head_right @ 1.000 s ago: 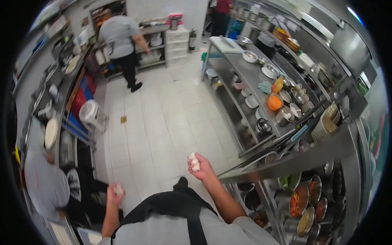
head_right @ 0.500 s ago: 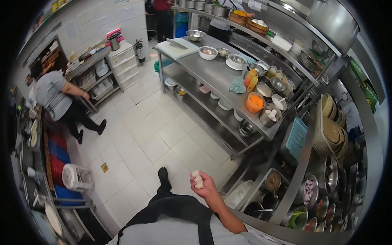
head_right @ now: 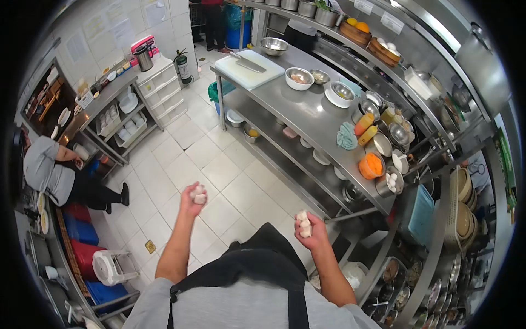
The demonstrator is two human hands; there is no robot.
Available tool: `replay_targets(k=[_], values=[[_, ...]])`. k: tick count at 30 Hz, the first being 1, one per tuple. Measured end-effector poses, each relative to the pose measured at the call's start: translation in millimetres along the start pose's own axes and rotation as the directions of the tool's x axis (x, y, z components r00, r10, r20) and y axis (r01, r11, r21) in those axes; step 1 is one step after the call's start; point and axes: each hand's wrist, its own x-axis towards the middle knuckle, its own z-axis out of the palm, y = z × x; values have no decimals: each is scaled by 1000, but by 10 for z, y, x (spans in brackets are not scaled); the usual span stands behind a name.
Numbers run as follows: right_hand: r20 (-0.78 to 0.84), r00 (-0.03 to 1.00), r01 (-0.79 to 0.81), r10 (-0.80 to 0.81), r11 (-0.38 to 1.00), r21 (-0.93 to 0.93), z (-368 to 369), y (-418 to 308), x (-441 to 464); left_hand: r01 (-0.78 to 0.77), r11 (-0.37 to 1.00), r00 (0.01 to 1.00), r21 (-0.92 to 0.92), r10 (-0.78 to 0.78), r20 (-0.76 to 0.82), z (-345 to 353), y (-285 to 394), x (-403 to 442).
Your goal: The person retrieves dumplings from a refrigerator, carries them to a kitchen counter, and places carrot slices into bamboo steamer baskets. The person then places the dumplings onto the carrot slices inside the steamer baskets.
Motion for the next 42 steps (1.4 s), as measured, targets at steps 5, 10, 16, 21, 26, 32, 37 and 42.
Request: replay_targets(k=[5,10,16,21,26,32,37,42], values=[[-166,986,52,-16,975,215,-401,-352,669,339,928,941,-157,-338,32,408,-464,637],[-178,983,93,-36,942,322,-262,-900,1627,454,888,855,-68,-456,-247,215,-345,1455],[80,997,-22,9,986,168,1197,-1798,2862,339,941,869,7,-310,-385,937,472,2003],[208,977,-30,54,993,-118,2595,-2347,3735,252,968,938,-1,-245,-245,1681,887,2564],[241,970,7,38,983,-181,3492,-2559,4201,270,962,956,31,-265,-127,2655,1135,3161],[95,991,-82,93,990,-115,3725,-2474,4687,351,929,934,118,-356,18,3520,1624,4137],[-104,993,-73,63,993,-92,3790,-2357,5014,361,905,917,225,-389,91,4021,2202,5125],[-167,976,68,-139,926,-371,4370,-2503,5274,114,851,937,513,-263,229,5024,2549,6030]])
